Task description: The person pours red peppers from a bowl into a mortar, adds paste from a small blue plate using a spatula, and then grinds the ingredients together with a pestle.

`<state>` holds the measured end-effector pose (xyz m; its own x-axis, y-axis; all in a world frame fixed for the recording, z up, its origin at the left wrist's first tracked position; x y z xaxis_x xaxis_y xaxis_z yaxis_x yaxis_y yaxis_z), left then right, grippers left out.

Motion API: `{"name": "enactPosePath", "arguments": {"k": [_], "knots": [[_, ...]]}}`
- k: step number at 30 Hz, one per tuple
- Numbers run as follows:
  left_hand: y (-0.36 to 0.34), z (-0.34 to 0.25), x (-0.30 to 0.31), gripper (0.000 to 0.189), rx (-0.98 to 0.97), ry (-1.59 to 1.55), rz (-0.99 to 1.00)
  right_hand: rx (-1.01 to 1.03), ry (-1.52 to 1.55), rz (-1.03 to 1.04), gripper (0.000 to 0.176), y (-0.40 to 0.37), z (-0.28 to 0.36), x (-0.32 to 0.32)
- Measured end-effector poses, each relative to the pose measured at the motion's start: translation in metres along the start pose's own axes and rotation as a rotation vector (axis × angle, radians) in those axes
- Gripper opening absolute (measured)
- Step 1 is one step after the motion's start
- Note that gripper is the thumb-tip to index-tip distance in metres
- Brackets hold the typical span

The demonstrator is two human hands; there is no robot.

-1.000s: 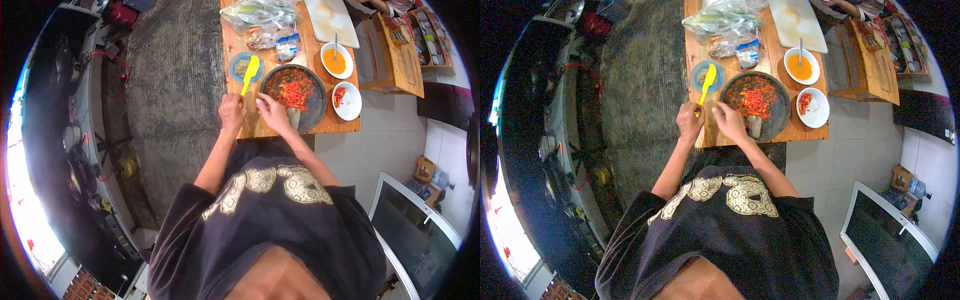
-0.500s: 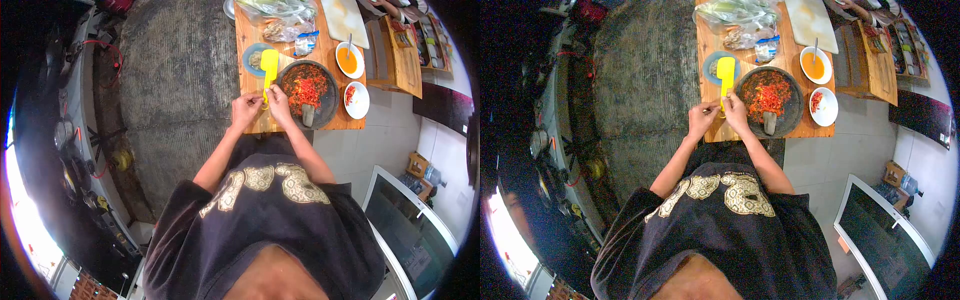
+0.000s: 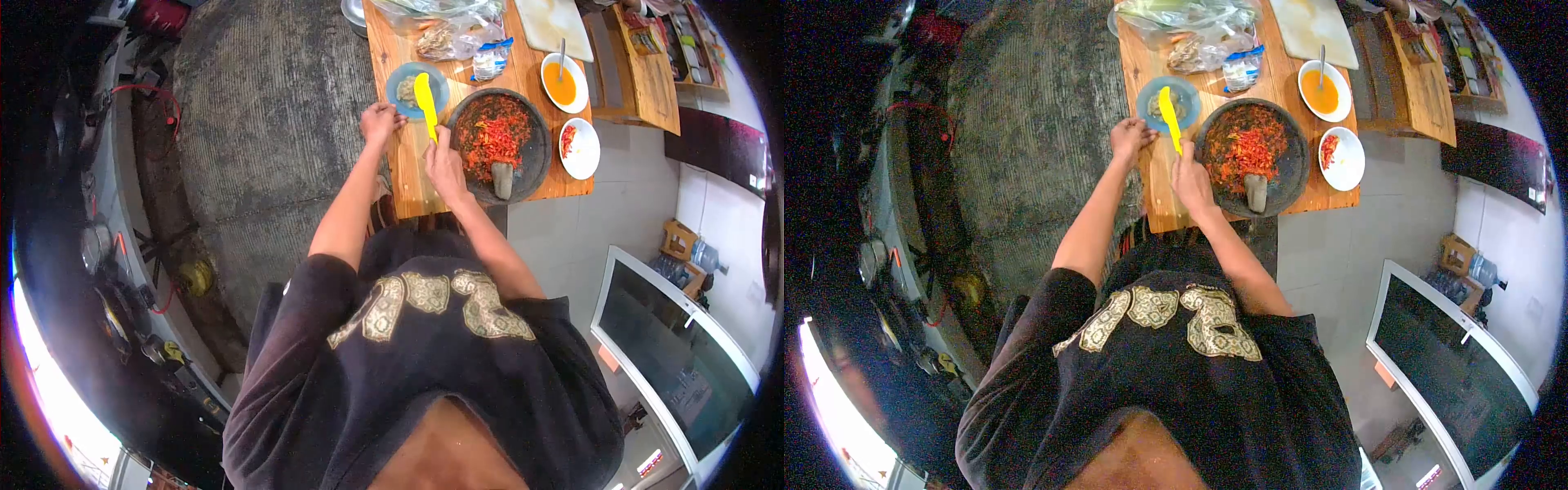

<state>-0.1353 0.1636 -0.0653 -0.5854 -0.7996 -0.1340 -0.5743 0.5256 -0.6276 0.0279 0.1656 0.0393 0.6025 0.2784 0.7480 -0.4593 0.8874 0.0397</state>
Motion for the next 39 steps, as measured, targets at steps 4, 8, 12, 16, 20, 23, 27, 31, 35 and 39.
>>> {"name": "enactPosePath", "arguments": {"k": [4, 8, 12, 16, 20, 23, 27, 31, 35, 39], "knots": [[-0.004, -0.002, 0.001, 0.015, 0.031, 0.032, 0.034, -0.02, -0.043, 0.116, 0.033, -0.002, -0.012, -0.02], [-0.013, -0.005, 0.005, 0.014, 0.036, 0.075, 0.088, -0.063, -0.028, 0.089, 0.036, -0.01, -0.011, -0.016], [-0.013, -0.01, 0.006, 0.013, 0.019, 0.055, 0.061, -0.089, -0.048, 0.151, 0.037, -0.003, -0.016, -0.018], [-0.013, 0.0, 0.009, 0.008, 0.025, 0.036, 0.049, -0.068, -0.062, 0.179, 0.037, -0.01, -0.021, -0.02], [-0.016, 0.002, 0.011, 0.01, 0.037, -0.004, 0.044, -0.065, -0.028, 0.115, 0.029, -0.014, -0.017, -0.02], [-0.009, 0.001, 0.012, 0.012, 0.027, 0.002, 0.045, -0.074, -0.056, 0.133, 0.029, -0.01, -0.022, -0.026], [-0.02, -0.005, 0.012, 0.011, 0.004, 0.071, 0.014, -0.049, -0.035, 0.1, 0.03, -0.013, -0.024, -0.026], [-0.023, -0.007, 0.016, 0.011, -0.05, 0.151, 0.014, -0.063, 0.038, 0.063, 0.032, -0.015, -0.013, -0.016], [-0.033, -0.012, 0.03, 0.028, -0.115, 0.104, -0.086, -0.063, 0.004, 0.106, 0.033, -0.019, -0.021, -0.022], [-0.039, -0.025, 0.036, 0.042, -0.24, 0.05, -0.116, -0.083, -0.009, 0.113, 0.035, -0.019, -0.03, -0.027]]}}
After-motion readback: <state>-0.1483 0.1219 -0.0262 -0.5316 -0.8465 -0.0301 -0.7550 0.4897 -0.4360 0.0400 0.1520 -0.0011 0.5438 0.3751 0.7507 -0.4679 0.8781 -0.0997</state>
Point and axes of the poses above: each hand's wrist, its own y-axis towards the middle knuckle, its own x-axis out of the back of the hand, z = x × y, the point moved 5 cm from there along y, towards the middle knuckle, and after that the axes turned 6 degrees about -z, right-handed, at the moved point
